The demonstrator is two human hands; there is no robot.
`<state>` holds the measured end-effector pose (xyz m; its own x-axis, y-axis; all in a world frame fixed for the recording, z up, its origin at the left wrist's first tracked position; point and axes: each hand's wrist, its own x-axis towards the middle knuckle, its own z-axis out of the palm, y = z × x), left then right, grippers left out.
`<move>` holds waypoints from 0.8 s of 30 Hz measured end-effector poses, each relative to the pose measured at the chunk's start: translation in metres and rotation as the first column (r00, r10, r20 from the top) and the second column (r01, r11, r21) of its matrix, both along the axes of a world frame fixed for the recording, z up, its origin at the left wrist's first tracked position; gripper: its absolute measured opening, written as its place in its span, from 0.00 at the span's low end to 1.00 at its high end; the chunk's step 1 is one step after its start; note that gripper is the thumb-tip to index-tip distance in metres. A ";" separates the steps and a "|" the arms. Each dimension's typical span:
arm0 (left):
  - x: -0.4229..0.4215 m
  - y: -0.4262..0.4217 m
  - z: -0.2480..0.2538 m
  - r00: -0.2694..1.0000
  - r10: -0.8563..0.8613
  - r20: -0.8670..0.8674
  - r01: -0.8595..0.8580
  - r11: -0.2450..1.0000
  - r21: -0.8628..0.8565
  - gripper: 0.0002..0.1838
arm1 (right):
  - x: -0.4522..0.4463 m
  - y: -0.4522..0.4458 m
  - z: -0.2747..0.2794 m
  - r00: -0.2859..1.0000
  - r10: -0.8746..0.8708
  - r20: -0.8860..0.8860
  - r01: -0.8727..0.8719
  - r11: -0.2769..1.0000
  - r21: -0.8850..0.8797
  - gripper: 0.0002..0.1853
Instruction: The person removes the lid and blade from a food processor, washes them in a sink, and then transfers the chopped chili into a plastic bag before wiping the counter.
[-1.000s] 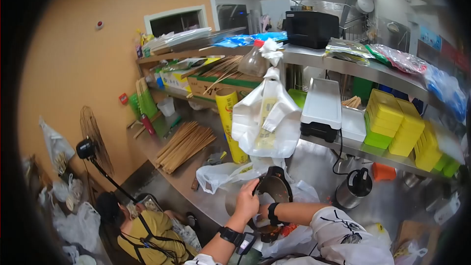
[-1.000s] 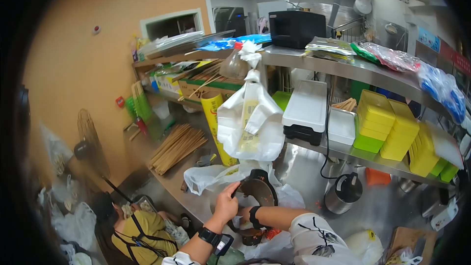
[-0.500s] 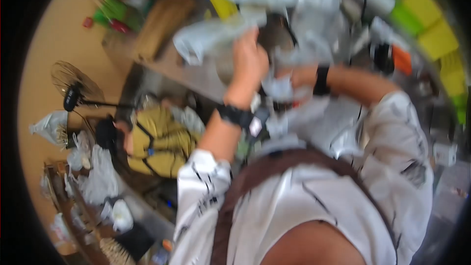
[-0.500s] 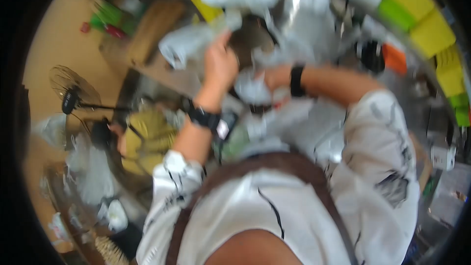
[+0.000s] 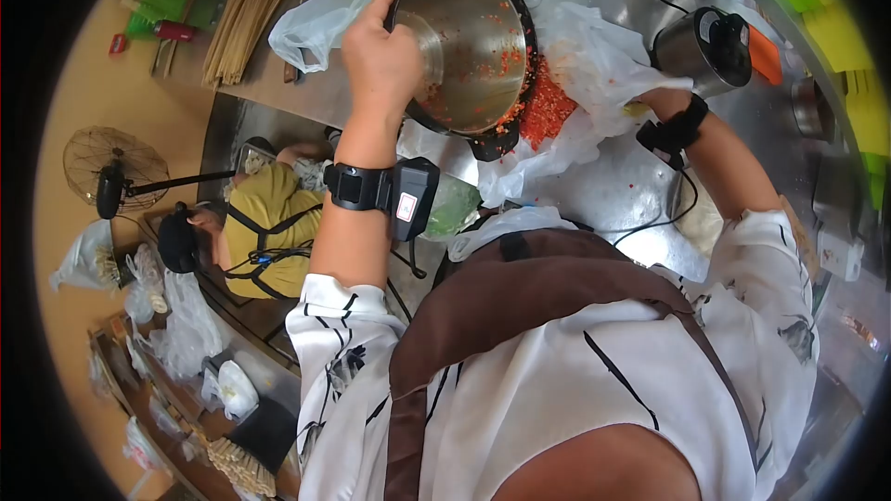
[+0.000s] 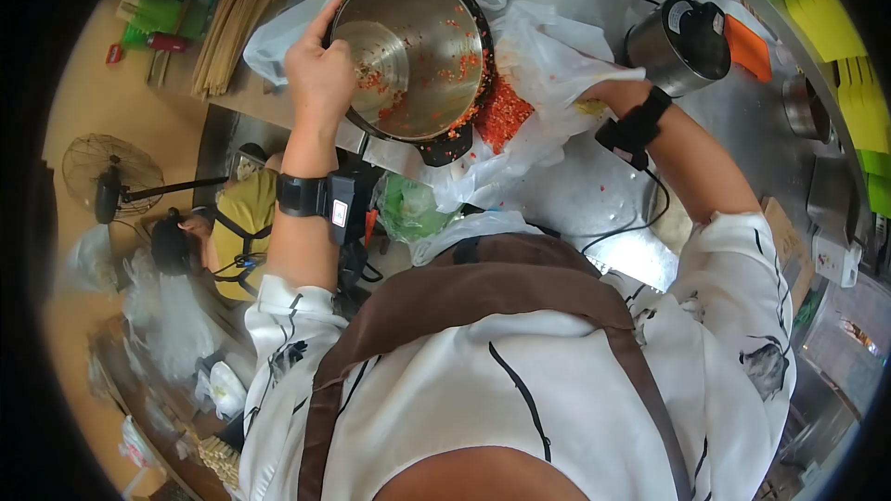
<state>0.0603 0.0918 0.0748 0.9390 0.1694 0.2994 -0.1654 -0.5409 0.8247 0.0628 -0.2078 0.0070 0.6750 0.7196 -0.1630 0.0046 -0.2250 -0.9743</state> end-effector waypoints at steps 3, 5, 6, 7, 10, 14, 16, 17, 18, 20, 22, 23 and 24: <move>-0.002 0.002 0.003 0.999 -0.014 0.032 0.015 1.000 -0.021 0.24 | 0.003 -0.004 0.013 0.996 -0.066 0.061 0.055 0.984 0.170 0.17; -0.003 0.002 0.003 1.000 -0.012 0.004 0.012 1.000 0.006 0.24 | 0.010 0.003 0.021 0.988 -0.069 0.134 0.037 0.972 0.231 0.18; -0.004 0.002 0.004 1.000 -0.014 -0.011 0.014 1.000 0.018 0.23 | 0.014 0.011 0.023 0.982 -0.055 0.180 0.011 0.971 0.238 0.19; -0.003 0.002 0.001 1.000 -0.010 -0.016 0.011 0.999 0.038 0.24 | 0.022 0.023 0.023 0.970 -0.025 0.242 -0.032 0.973 0.228 0.19; -0.005 -0.003 0.006 0.999 -0.028 0.047 0.025 0.997 0.077 0.25 | 0.040 0.066 0.026 0.877 0.120 0.465 -0.168 0.984 0.063 0.19; -0.007 0.001 0.000 0.995 -0.088 0.034 0.085 0.993 0.082 0.23 | 0.050 0.108 -0.029 0.982 -0.094 0.165 0.125 0.975 -0.186 0.22; -0.009 -0.002 0.001 0.993 -0.093 0.075 0.088 0.994 0.066 0.24 | 0.073 0.117 -0.095 0.854 0.290 0.431 0.002 0.829 -0.560 0.29; -0.010 0.000 0.000 0.990 -0.102 0.093 0.093 0.991 0.095 0.25 | 0.073 0.126 -0.104 0.732 0.435 0.524 -0.019 0.782 -0.623 0.27; -0.008 0.000 -0.006 0.991 -0.112 0.074 0.111 0.994 0.013 0.25 | 0.072 0.135 -0.111 0.539 0.606 0.584 -0.035 0.709 -0.704 0.26; -0.015 -0.007 0.010 0.995 -0.082 0.058 0.078 0.995 0.069 0.25 | 0.063 0.154 -0.125 -0.025 0.829 0.559 0.017 0.559 -0.829 0.24; -0.009 -0.003 0.000 0.999 -0.033 0.038 0.033 0.999 -0.007 0.25 | 0.064 0.139 -0.118 0.592 0.613 0.524 -0.400 0.787 -0.469 0.23; -0.008 -0.002 -0.001 1.000 -0.003 0.011 0.003 0.999 -0.043 0.25 | 0.058 0.133 -0.129 0.719 0.529 0.451 -0.463 0.848 -0.257 0.22; -0.011 -0.006 0.007 0.999 0.037 -0.007 -0.037 0.999 -0.013 0.25 | 0.053 0.127 -0.141 0.812 0.470 0.347 -0.491 0.870 -0.028 0.22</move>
